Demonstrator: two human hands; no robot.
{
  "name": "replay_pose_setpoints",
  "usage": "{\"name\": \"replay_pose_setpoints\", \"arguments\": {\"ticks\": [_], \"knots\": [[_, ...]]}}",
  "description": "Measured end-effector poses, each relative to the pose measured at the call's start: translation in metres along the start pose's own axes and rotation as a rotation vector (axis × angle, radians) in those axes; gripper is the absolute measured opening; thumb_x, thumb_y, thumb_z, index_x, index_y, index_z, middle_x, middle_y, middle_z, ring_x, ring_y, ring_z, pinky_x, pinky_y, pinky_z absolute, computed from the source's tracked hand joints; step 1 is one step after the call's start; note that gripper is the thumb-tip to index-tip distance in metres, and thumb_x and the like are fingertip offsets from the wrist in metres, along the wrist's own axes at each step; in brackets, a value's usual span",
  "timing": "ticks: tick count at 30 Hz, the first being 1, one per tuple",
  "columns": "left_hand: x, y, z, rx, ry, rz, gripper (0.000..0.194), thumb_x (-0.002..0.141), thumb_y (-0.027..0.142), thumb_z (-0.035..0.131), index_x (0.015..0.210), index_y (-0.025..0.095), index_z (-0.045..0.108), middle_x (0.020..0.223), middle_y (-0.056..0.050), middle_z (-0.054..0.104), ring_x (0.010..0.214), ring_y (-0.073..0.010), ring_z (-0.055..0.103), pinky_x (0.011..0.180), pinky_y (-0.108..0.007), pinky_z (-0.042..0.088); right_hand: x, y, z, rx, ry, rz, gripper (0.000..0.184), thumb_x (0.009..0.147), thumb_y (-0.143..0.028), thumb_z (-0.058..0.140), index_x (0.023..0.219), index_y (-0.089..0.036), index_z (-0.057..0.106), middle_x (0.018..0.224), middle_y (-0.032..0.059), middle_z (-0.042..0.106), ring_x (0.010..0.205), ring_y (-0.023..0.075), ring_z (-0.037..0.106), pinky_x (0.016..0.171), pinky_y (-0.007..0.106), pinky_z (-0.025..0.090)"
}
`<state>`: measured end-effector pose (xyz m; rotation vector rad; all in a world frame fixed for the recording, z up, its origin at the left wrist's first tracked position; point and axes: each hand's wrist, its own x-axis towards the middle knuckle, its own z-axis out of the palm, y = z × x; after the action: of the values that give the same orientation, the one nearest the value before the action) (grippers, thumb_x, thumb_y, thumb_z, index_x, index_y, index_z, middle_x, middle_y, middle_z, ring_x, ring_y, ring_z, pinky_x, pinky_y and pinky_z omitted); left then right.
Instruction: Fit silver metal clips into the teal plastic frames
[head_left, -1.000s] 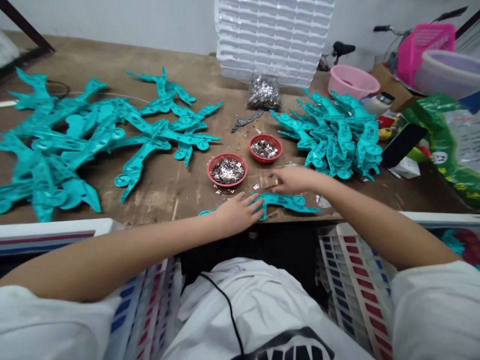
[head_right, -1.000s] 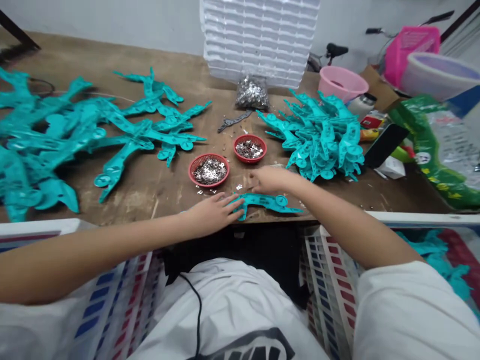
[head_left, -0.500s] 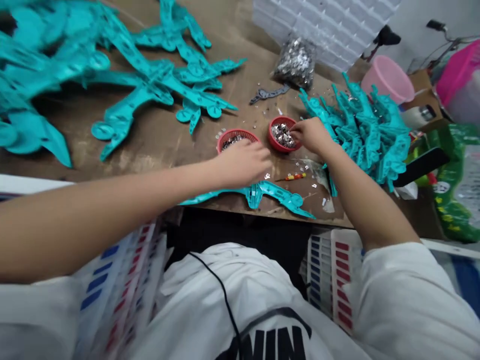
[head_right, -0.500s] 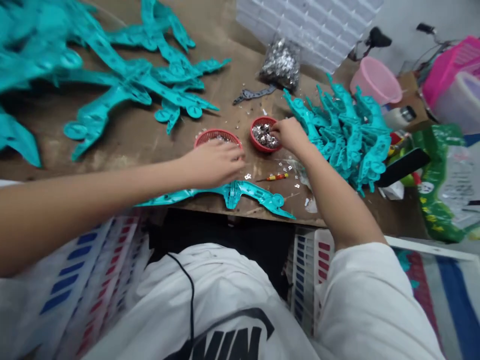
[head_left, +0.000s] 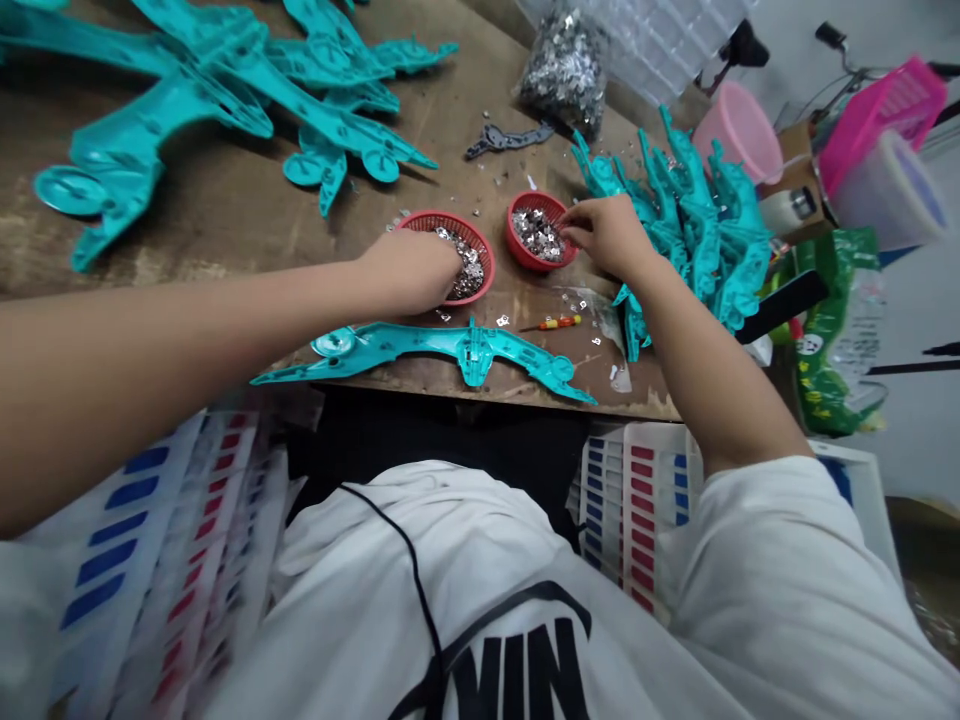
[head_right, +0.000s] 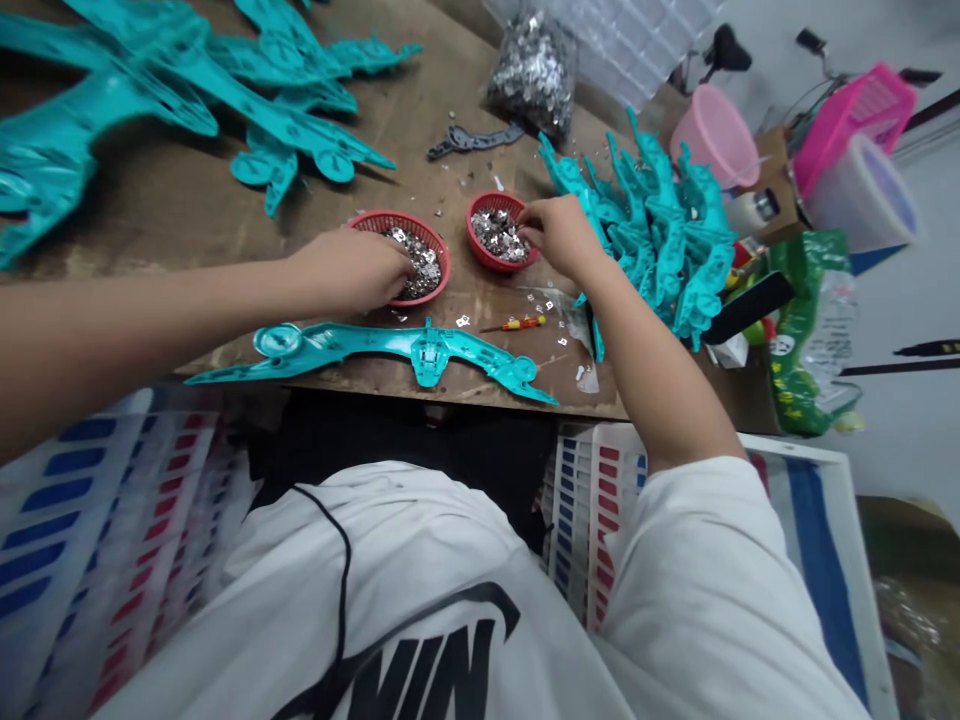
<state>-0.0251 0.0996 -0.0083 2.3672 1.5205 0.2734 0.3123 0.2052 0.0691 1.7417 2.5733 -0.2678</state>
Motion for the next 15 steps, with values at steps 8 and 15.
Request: {"name": "replay_pose_setpoints", "arguments": {"ticks": [8,15], "knots": [[0.0,0.004,-0.015,0.136,-0.005,0.013,0.034,0.115,0.019,0.069,0.133,0.025,0.097,0.13,-0.011,0.093,0.14,-0.04,0.087,0.122,-0.058,0.069,-0.144,-0.032,0.024,0.52,-0.149,0.135,0.014,0.107,-0.035,0.096,0.115,-0.025,0.103,0.099,0.0072,0.095,0.097,0.0339,0.094,0.104,0.053,0.079],[-0.005,0.007,-0.014,0.174,-0.145,-0.016,0.035,0.116,0.013,0.06,0.129,0.01,0.093,0.151,-0.015,0.09,0.156,-0.0408,0.081,0.133,-0.064,0.066,-0.162,-0.044,0.068,0.769,-0.223,0.328,0.012,0.104,-0.014,0.092,0.102,-0.024,0.099,0.087,0.0034,0.091,0.083,0.0279,0.09,0.093,0.045,0.08]]}}
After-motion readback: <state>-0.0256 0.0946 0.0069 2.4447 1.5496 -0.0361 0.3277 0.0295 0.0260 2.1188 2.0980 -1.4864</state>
